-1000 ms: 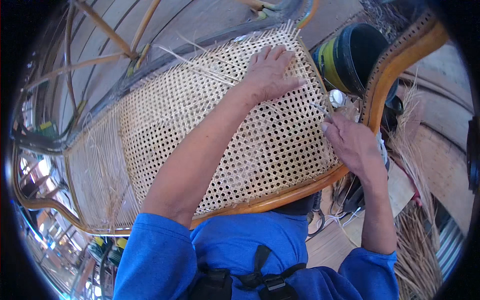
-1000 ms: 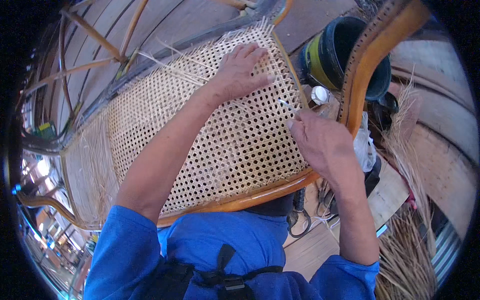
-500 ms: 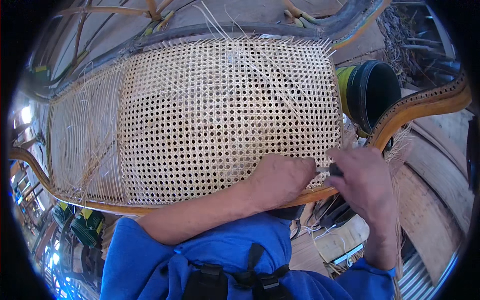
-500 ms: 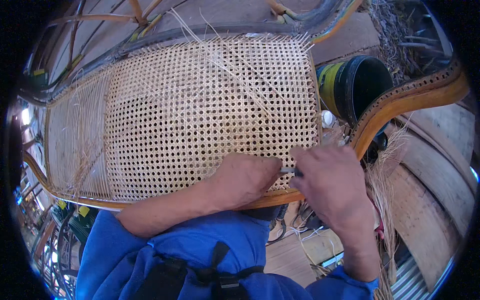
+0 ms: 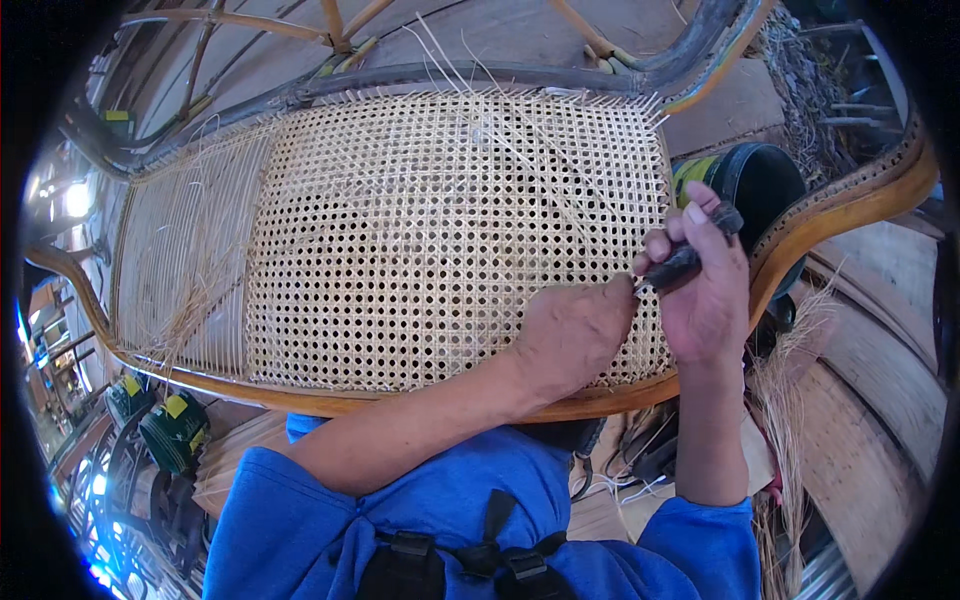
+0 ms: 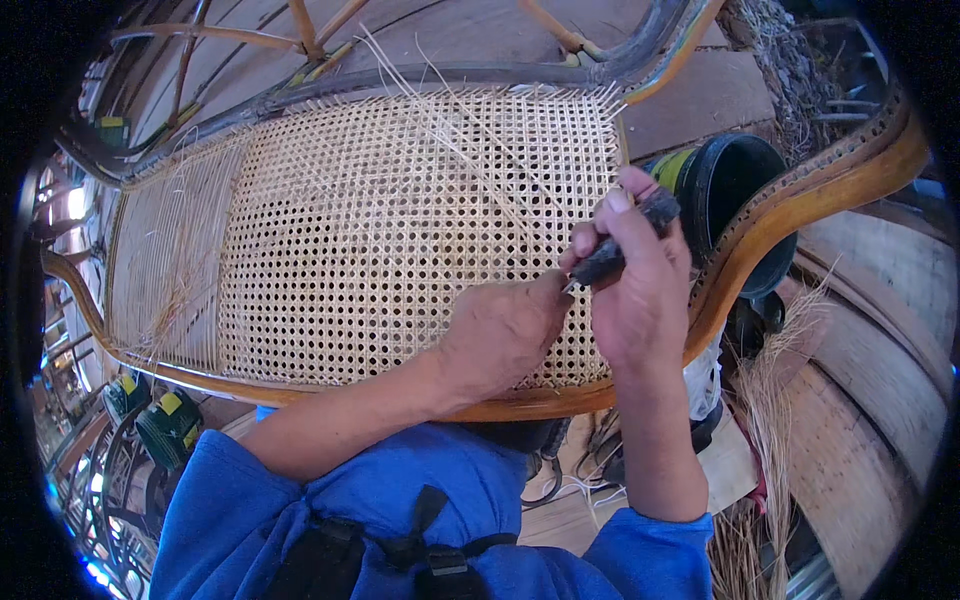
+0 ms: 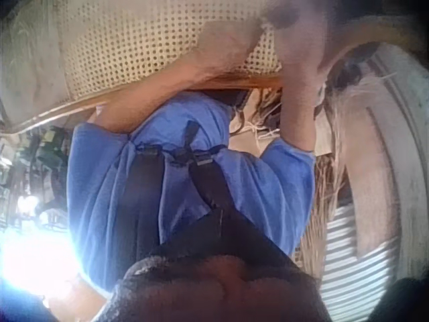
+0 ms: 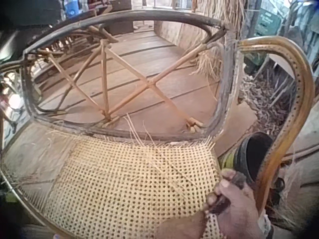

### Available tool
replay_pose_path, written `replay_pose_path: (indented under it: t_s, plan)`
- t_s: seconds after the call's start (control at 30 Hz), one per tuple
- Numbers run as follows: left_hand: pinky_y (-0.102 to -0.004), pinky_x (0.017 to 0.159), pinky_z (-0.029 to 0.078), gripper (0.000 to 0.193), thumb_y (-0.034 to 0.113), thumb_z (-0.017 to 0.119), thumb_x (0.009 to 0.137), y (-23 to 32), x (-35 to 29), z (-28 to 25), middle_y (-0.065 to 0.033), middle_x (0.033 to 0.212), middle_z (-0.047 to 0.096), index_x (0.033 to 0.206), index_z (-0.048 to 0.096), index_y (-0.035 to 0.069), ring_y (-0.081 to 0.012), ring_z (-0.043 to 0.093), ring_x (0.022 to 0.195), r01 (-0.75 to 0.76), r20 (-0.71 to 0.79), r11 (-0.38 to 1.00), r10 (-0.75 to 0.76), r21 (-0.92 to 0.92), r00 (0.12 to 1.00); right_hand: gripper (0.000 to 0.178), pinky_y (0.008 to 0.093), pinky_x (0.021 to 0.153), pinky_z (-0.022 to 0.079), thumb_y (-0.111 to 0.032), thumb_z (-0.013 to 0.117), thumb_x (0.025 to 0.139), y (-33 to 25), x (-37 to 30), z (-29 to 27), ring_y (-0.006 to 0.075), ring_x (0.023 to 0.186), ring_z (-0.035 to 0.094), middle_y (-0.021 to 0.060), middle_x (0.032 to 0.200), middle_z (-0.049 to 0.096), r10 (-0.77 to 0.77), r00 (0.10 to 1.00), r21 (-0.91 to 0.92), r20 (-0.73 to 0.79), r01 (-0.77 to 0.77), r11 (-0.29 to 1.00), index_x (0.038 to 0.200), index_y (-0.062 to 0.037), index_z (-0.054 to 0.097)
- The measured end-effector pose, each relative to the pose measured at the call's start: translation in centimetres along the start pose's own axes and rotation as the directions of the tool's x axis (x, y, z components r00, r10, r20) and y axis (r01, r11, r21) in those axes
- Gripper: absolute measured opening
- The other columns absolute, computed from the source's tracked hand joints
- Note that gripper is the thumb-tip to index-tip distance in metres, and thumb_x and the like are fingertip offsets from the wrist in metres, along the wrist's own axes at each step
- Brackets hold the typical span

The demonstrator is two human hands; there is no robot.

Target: Weaving the seat of a rattan or wooden chair frame with thin material strips.

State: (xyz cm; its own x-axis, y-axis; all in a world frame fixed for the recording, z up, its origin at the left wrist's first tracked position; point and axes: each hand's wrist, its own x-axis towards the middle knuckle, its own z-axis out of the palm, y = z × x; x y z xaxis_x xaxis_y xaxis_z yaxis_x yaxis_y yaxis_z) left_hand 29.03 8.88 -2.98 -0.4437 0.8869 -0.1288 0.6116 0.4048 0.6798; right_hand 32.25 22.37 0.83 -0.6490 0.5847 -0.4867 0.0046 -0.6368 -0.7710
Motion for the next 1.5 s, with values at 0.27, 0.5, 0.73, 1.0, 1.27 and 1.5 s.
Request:
replay_pose_path:
  t_s: [0.27, 0.5, 0.73, 1.0, 1.27, 1.5]
  plan:
    - [-0.0519, 0.106, 0.021, 0.066, 0.044, 0.058, 0.081, -0.4, -1.5, 1.3, -0.0144, 0.14, 0.034, 0.133, 0.042, 0.007, -0.0387, 0.026, 0.131, -0.155, 0.208, 0.985, 0.137, 0.073, 0.968, 0.012, 0.0267, 0.042, 0.035, -0.016, 0.06, 0.087, -1.1, 8.6, -0.7, 0.0096, 0.044, 0.04, -0.0032, 0.058, 0.041, -0.21, 0.977, 0.012, -0.016, 0.211, 0.977, 0.093, -0.0076, 0.054]
    - [-0.0534, 0.106, 0.021, 0.068, 0.049, 0.053, 0.083, -0.8, -1.8, 1.6, -0.0151, 0.142, 0.031, 0.136, 0.039, 0.008, -0.0382, 0.025, 0.132, -0.209, 0.199, 0.968, 0.18, 0.136, 0.963, 0.014, 0.027, 0.04, 0.034, -0.019, 0.06, 0.086, 0.6, 9.3, -2.0, 0.01, 0.042, 0.038, -0.0031, 0.056, 0.04, -0.141, 0.99, 0.036, -0.01, 0.141, 0.989, 0.083, -0.0052, 0.056]
    - [-0.0525, 0.108, 0.019, 0.068, 0.05, 0.051, 0.084, -0.9, -1.7, 1.6, -0.014, 0.145, 0.029, 0.137, 0.038, 0.009, -0.038, 0.021, 0.135, -0.203, 0.245, 0.967, 0.162, 0.153, 0.956, 0.01, 0.0268, 0.04, 0.034, -0.016, 0.06, 0.086, 0.7, 9.6, -1.9, 0.0097, 0.042, 0.038, -0.0034, 0.055, 0.039, -0.129, 0.992, 0.083, 0.009, 0.128, 0.988, 0.086, -0.0064, 0.056]
    - [-0.0521, 0.108, 0.02, 0.069, 0.049, 0.054, 0.084, -0.8, -1.8, 1.5, -0.0138, 0.146, 0.028, 0.138, 0.037, 0.01, -0.0372, 0.02, 0.136, -0.193, 0.255, 0.97, 0.151, 0.149, 0.955, 0.017, 0.0247, 0.037, 0.033, -0.015, 0.063, 0.085, 1.2, 10.1, -0.8, 0.0082, 0.04, 0.039, -0.0027, 0.055, 0.042, -0.121, 0.992, -0.068, 0.047, 0.124, 0.99, 0.093, -0.0036, 0.055]
    - [-0.0518, 0.108, 0.021, 0.07, 0.048, 0.055, 0.083, -1.2, -1.9, 1.7, -0.0131, 0.146, 0.028, 0.138, 0.037, 0.01, -0.0373, 0.02, 0.136, -0.192, 0.246, 0.974, 0.157, 0.124, 0.957, 0.02, 0.0238, 0.036, 0.033, -0.015, 0.065, 0.085, 1.0, 10.3, -0.5, 0.0073, 0.041, 0.04, -0.0022, 0.057, 0.044, -0.039, 0.985, -0.174, 0.169, 0.068, 0.982, 0.097, -0.0026, 0.055]
    - [-0.0502, 0.108, 0.022, 0.065, 0.046, 0.052, 0.086, -0.5, -1.9, 0.8, -0.0156, 0.145, 0.031, 0.136, 0.04, 0.007, -0.0392, 0.023, 0.134, -0.187, 0.292, 0.973, 0.142, 0.134, 0.946, 0.022, 0.0288, 0.053, 0.039, -0.027, 0.054, 0.092, -4.6, 4.7, -3.0, 0.0089, 0.052, 0.041, -0.004, 0.063, 0.042, -0.438, 0.86, 0.199, 0.263, 0.396, 0.896, 0.1, -0.0064, 0.055]
